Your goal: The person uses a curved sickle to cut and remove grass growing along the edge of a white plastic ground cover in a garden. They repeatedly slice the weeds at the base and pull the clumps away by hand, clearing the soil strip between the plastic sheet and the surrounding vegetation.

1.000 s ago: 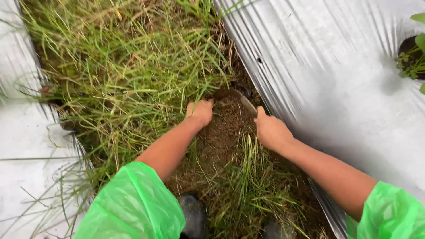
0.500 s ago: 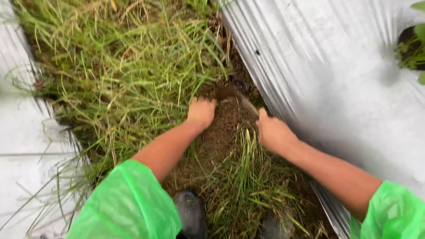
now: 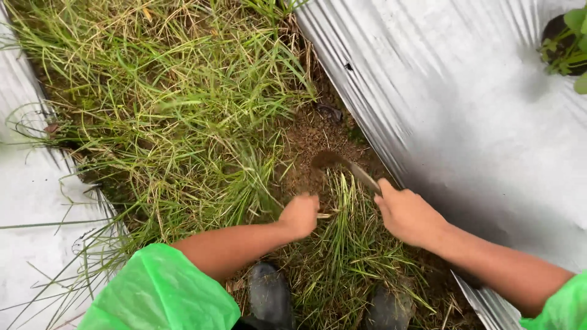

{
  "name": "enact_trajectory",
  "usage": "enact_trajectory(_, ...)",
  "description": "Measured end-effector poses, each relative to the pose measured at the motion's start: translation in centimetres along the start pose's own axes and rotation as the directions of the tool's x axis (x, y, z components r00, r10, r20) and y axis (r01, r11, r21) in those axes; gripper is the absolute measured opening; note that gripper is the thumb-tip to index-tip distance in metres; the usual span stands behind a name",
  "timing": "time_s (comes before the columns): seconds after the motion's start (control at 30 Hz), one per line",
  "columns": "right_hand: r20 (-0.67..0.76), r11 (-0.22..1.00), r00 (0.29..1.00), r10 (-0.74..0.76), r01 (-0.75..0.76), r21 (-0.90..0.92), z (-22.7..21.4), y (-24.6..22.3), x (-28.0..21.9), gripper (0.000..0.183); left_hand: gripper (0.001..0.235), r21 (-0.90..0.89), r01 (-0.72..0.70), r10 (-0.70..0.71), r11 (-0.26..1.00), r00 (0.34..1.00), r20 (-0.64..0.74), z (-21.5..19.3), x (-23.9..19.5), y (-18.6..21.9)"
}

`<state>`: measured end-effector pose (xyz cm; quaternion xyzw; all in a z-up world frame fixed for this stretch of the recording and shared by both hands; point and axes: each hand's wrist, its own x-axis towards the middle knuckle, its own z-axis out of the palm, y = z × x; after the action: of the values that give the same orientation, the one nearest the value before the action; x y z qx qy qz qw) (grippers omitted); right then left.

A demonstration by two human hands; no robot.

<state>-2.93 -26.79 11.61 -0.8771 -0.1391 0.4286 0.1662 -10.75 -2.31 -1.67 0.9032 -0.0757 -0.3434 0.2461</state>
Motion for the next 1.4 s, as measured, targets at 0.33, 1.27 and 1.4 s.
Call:
enact_trajectory(0.33,-0.222,0.801,0.971,0.092,0.06,0.596,2.6,-0.4,4.6,0.027,0.031,0.452,0.017,0.115,0.892,0.958,-0.264,-8.7,5.3,-2.1)
enact_trajectory(1.27,0.05,0.78,0.965,0.257,-0.238,0.579,7.4,1.4,2.2,0.029,0.016,0.285,0.128,-0.021,0.95,0.936,-0.351,-10.1,8.3,-6.8)
enact_trajectory(1.4,-0.082,0.74,0.98,0.182,-0.081,0.668,7.3,2.1,5.1,0.041,0.017,0.253,0.151,-0.045,0.956,0.924,-0.38,-11.8,7.6,-5.8)
